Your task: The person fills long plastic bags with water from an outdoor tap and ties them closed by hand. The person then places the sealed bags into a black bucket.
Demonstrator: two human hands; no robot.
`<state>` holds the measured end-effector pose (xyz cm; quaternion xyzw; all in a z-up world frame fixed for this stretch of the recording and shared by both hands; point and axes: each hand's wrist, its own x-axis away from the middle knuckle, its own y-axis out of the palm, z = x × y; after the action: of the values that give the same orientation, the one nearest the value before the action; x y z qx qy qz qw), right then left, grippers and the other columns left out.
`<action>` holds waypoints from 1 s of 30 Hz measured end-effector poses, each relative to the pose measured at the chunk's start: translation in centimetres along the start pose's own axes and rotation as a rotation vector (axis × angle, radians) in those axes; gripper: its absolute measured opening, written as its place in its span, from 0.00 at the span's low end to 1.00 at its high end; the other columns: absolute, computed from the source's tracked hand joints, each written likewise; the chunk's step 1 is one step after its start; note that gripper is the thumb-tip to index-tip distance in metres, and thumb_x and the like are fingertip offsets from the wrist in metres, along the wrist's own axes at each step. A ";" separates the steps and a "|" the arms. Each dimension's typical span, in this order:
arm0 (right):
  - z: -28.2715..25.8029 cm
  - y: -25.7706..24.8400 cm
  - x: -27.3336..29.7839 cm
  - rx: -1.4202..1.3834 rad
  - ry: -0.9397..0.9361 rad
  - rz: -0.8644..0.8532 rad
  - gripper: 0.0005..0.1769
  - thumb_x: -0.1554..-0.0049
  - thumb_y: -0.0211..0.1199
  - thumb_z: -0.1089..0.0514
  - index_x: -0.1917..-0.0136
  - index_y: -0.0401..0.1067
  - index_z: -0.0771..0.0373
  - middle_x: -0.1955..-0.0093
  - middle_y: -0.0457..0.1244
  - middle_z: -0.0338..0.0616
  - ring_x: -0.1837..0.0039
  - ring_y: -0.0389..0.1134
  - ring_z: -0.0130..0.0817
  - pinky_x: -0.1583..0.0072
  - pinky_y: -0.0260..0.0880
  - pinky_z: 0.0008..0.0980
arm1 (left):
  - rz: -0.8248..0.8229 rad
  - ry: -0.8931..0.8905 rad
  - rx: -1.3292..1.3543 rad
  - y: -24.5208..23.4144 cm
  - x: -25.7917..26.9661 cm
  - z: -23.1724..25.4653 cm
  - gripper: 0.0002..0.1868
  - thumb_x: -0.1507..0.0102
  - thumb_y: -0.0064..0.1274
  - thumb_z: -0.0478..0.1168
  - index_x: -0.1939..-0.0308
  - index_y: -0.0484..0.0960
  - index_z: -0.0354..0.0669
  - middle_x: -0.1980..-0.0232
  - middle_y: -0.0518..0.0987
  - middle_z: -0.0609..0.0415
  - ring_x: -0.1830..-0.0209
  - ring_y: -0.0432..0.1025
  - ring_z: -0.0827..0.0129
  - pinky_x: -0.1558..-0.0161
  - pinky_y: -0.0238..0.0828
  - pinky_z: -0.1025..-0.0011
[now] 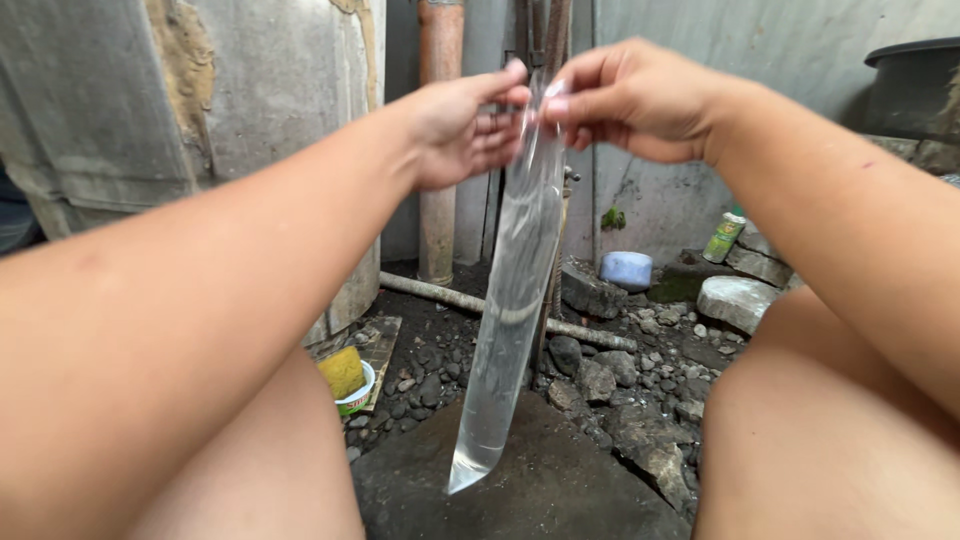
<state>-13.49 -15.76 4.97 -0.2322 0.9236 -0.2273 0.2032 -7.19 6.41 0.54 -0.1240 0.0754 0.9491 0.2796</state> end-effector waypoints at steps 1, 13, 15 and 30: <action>-0.4 -0.1 -0.2 0.006 -0.041 0.039 0.04 0.39 0.64 0.63 0.50 0.76 0.63 0.55 0.69 0.42 0.55 0.69 0.27 0.50 0.72 0.28 | -0.041 -0.058 -0.017 -0.4 1.7 -0.3 0.27 0.38 0.52 0.58 0.46 0.79 0.42 0.45 0.80 0.52 0.45 0.72 0.68 0.47 0.71 0.68; -2.2 1.1 -1.5 0.153 -0.121 0.023 0.05 0.40 0.69 0.60 0.51 0.77 0.62 0.58 0.67 0.35 0.58 0.63 0.20 0.55 0.66 0.22 | -0.255 0.159 -0.379 3.3 3.6 -3.0 0.33 0.36 0.44 0.65 0.44 0.79 0.42 0.45 0.85 0.54 0.41 0.74 0.66 0.38 0.71 0.62; -2.0 1.2 -1.5 0.150 -0.114 0.019 0.04 0.40 0.69 0.61 0.51 0.77 0.62 0.58 0.67 0.35 0.58 0.64 0.21 0.55 0.66 0.22 | -0.230 0.179 -0.373 3.3 2.8 -3.8 0.30 0.33 0.41 0.63 0.47 0.79 0.41 0.49 0.86 0.53 0.43 0.75 0.67 0.39 0.72 0.64; 0.2 8.7 -1.6 0.002 0.092 0.377 0.20 0.35 0.50 0.45 0.51 0.75 0.61 0.58 0.66 0.42 0.61 0.62 0.34 0.60 0.61 0.41 | 0.103 0.322 -0.142 3.8 0.5 -5.1 0.13 0.33 0.31 0.34 0.51 0.72 0.45 0.64 0.80 0.50 0.71 0.73 0.69 0.71 0.70 0.68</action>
<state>-15.05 -8.15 0.74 -0.0441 0.9589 -0.1962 0.2000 -8.66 2.43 -4.15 -0.2895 0.0583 0.9330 0.2057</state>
